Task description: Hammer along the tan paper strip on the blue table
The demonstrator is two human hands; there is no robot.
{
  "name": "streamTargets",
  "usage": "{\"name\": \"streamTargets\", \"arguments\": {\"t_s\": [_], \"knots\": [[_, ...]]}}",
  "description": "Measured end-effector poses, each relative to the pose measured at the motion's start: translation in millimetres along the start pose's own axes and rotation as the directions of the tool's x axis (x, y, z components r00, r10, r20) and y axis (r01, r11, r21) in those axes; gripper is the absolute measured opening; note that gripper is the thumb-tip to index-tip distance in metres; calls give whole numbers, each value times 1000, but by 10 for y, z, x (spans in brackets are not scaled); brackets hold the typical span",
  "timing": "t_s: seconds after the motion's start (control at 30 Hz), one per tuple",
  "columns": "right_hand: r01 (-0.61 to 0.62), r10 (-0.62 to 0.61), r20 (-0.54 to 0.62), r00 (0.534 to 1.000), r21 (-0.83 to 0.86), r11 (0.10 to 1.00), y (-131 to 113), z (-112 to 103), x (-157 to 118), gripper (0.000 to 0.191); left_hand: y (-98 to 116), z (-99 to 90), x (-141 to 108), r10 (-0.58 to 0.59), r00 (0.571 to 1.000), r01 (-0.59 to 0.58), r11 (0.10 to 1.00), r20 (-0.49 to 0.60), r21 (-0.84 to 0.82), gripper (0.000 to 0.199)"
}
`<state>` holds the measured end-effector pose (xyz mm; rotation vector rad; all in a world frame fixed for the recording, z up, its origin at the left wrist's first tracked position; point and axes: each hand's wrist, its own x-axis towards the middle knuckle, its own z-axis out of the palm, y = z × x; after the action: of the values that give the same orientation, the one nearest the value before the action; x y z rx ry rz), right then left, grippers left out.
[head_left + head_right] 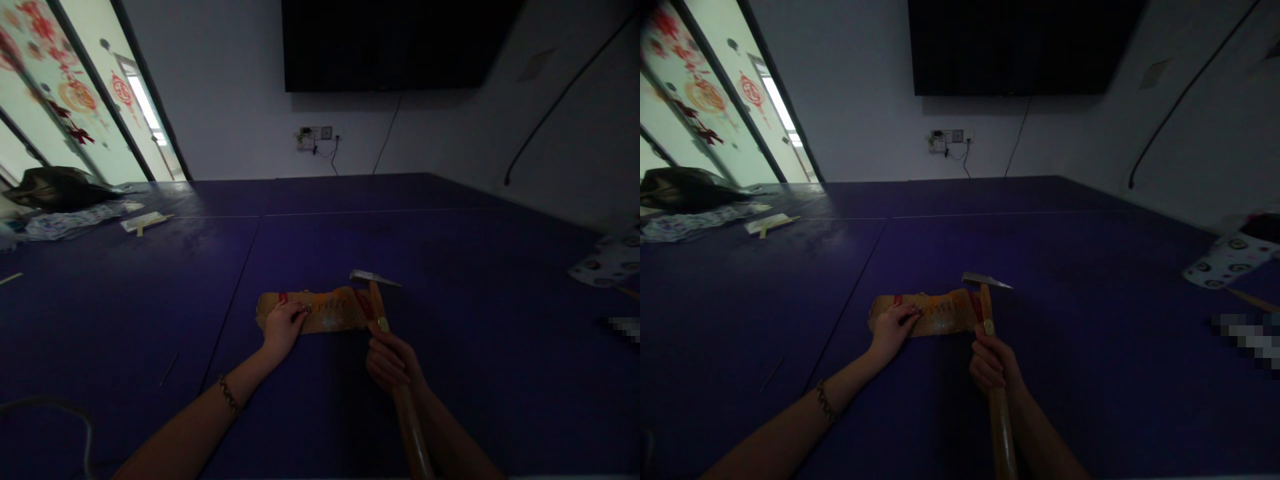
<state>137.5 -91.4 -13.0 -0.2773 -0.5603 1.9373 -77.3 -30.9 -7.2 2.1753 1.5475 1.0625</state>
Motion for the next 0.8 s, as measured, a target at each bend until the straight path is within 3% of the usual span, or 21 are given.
{"name": "streamTargets", "arguments": {"t_s": [0.23, 0.37, 0.47, 0.63, 0.8], "knots": [[-46, 47, 2, 999, -146, 988, -70, 57, -7, 14, 36, -16, 3, -10, 1000, 10, 1000, 12, 14, 9], [-53, 56, 1, 998, -308, 950, -132, 114, 11, 23, 50, -16, 10, -18, 1000, 17, 999, 17, 28, 10], [-59, 22, -81, 996, -486, 872, -71, 253, -9, 27, 53, -9, 14, -33, 999, 32, 999, 16, 39, 9], [-143, -88, -288, 953, -691, 709, 239, 719, -143, 25, 70, -7, 8, -51, 998, 50, 998, 21, 41, 9], [-233, -53, -318, 947, -789, 568, 476, 985, -147, 17, 100, -28, 7, -42, 998, 40, 998, 50, 40, 12]]}}
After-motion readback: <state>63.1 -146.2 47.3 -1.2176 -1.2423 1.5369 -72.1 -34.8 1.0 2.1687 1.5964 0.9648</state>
